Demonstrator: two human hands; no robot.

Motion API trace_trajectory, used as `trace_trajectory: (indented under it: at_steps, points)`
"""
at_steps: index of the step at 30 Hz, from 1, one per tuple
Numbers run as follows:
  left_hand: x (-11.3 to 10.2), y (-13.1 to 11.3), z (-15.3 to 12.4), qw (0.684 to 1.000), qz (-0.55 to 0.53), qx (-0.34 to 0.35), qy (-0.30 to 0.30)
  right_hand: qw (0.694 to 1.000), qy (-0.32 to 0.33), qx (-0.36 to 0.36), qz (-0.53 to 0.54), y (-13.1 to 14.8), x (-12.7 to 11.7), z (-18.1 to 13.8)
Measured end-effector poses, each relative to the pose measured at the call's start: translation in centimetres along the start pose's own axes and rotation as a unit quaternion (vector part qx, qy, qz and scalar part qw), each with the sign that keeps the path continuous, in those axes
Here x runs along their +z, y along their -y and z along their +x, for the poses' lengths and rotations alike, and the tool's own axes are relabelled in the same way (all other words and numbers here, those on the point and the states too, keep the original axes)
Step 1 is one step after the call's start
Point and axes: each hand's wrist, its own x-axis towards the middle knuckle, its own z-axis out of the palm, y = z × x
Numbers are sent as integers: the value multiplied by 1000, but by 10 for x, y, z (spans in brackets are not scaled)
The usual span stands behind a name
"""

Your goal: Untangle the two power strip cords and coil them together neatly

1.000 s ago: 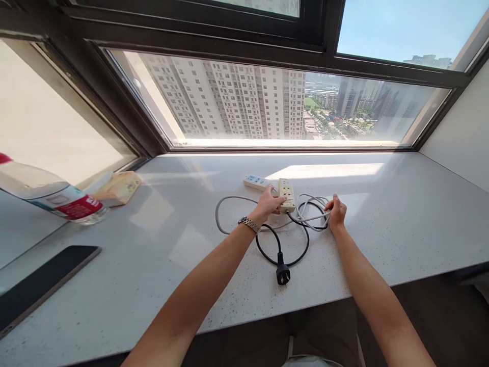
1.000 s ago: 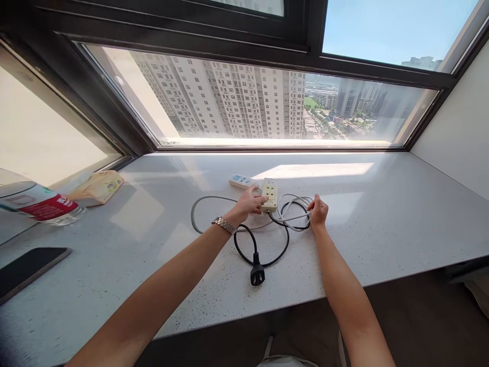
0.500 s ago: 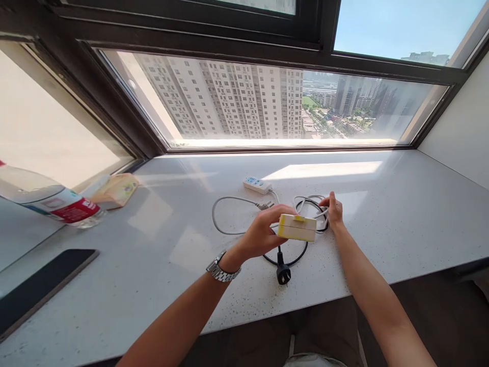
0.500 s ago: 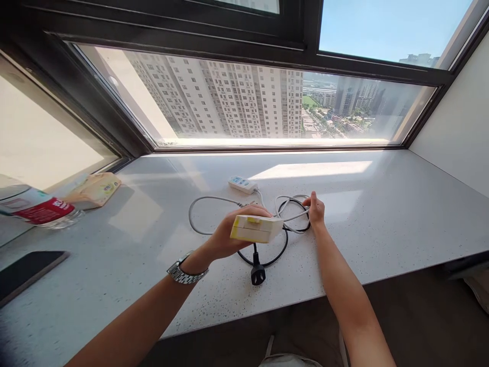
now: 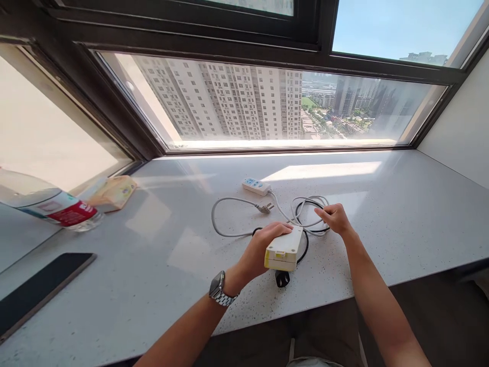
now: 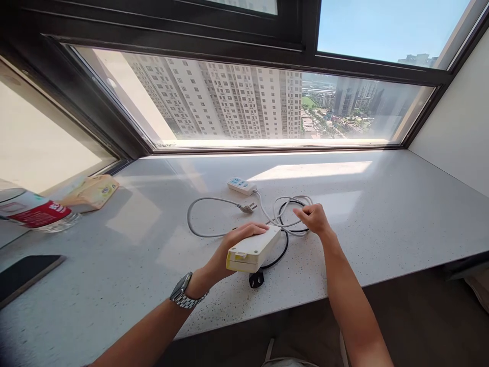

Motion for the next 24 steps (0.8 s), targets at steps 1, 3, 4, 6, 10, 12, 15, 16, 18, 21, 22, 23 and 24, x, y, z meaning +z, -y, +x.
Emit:
trace_trajectory:
  at_steps: [1, 3, 4, 6, 10, 12, 15, 16, 18, 21, 22, 23, 24]
  points:
    - [0, 0, 0, 1000, 26, 15, 11, 999, 46, -7, -8, 4, -3, -4]
    - [1, 4, -2, 996, 86, 33, 17, 992, 120, -16, -32, 11, -8, -11]
    - [3, 7, -4, 991, 124, 44, 17, 988, 143, -22, -48, 14, -9, -13]
    - [10, 13, -8, 975, 209, 71, 13, 979, 177, -42, -88, 19, -9, -16]
    - [28, 22, -12, 939, 325, 109, 17, 951, 226, -51, -206, 23, -3, -14]
    - [33, 22, -11, 933, 343, 104, 41, 947, 218, -28, -233, 23, -1, -14]
    - [28, 17, -4, 935, 333, 66, 101, 960, 196, -6, -200, 21, -1, -13]
    - [23, 15, -1, 939, 316, 48, 124, 966, 188, -2, -179, 20, -1, -14]
    - [11, 11, 7, 951, 272, 6, 145, 976, 167, -2, -140, 17, 0, -14]
    - [-2, 13, 26, 958, 260, -66, 102, 990, 112, -21, -82, 12, 3, -12]
    - [-2, 15, 34, 953, 278, -84, 86, 994, 87, -30, -58, 10, 4, -11]
    - [-1, 19, 42, 945, 303, -95, 79, 997, 63, -41, -33, 9, 5, -10]
    - [3, 22, 50, 937, 327, -99, 77, 998, 42, -52, -10, 9, 5, -9]
